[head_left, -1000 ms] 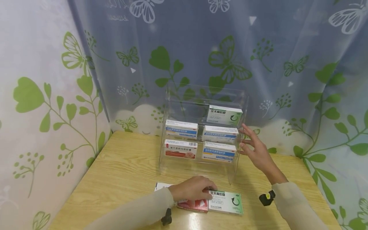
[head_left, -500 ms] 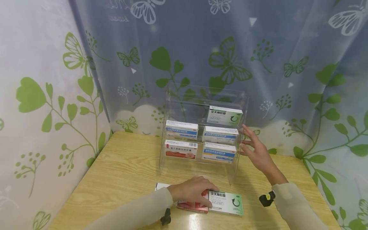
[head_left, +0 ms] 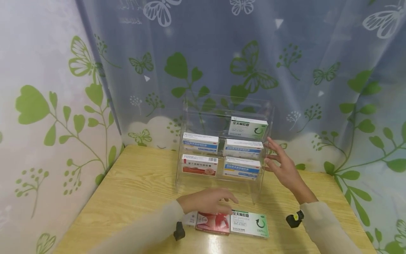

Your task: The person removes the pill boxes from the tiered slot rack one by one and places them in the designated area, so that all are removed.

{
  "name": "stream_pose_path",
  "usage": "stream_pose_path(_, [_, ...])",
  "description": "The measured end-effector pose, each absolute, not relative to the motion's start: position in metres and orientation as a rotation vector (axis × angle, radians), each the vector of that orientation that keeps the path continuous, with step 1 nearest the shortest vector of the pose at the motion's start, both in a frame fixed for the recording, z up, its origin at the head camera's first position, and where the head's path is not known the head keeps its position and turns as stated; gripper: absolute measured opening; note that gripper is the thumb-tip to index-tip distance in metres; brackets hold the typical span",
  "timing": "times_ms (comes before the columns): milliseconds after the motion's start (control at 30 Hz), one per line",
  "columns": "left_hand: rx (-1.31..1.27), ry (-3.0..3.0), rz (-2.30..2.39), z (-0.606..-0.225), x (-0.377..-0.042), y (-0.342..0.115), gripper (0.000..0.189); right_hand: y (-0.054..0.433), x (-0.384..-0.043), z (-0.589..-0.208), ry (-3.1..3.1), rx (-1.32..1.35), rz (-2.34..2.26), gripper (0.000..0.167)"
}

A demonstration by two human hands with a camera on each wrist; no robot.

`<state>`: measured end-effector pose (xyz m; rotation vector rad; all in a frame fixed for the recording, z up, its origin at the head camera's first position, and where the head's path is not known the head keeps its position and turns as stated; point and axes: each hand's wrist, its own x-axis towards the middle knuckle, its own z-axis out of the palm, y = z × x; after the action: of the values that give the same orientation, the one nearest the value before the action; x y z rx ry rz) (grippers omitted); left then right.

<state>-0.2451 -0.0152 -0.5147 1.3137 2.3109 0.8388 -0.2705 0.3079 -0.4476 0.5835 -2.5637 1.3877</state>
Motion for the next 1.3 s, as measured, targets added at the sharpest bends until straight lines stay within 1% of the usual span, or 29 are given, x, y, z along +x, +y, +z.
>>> stream_pose_path(100, [1.258, 2.276, 0.921, -0.492, -0.252, -0.028, 0.042, 0.308, -0.271, -0.448, -2.557, 0.587, 1.387, 0.078])
stream_pose_path(233, [1.252, 2.298, 1.004, -0.464, -0.264, -0.044, 0.036, 0.308, -0.271, -0.448, -2.552, 0.591, 1.393, 0.078])
stream_pose_path(467, [1.312, 2.426, 1.105, -0.421, -0.294, -0.066, 0.035, 0.307, -0.270, -0.447, -2.554, 0.583, 1.398, 0.077])
stream_pose_path(733, [1.277, 2.609, 1.251, -0.380, -0.320, -0.062, 0.034, 0.307, -0.269, -0.447, -2.549, 0.580, 1.403, 0.078])
stream_pose_path(900, [1.227, 2.730, 1.264, -0.370, -0.334, -0.046, 0.041, 0.307, -0.270, -0.448, -2.549, 0.575, 1.407, 0.078])
stream_pose_path(1100, [1.227, 2.842, 1.214, -0.367, -0.347, -0.027, 0.052, 0.307, -0.271, -0.448, -2.551, 0.570, 1.406, 0.079])
stream_pose_path(1300, [1.210, 2.898, 1.156, -0.367, -0.356, -0.015, 0.057, 0.308, -0.270, -0.448, -2.555, 0.574, 1.398, 0.079])
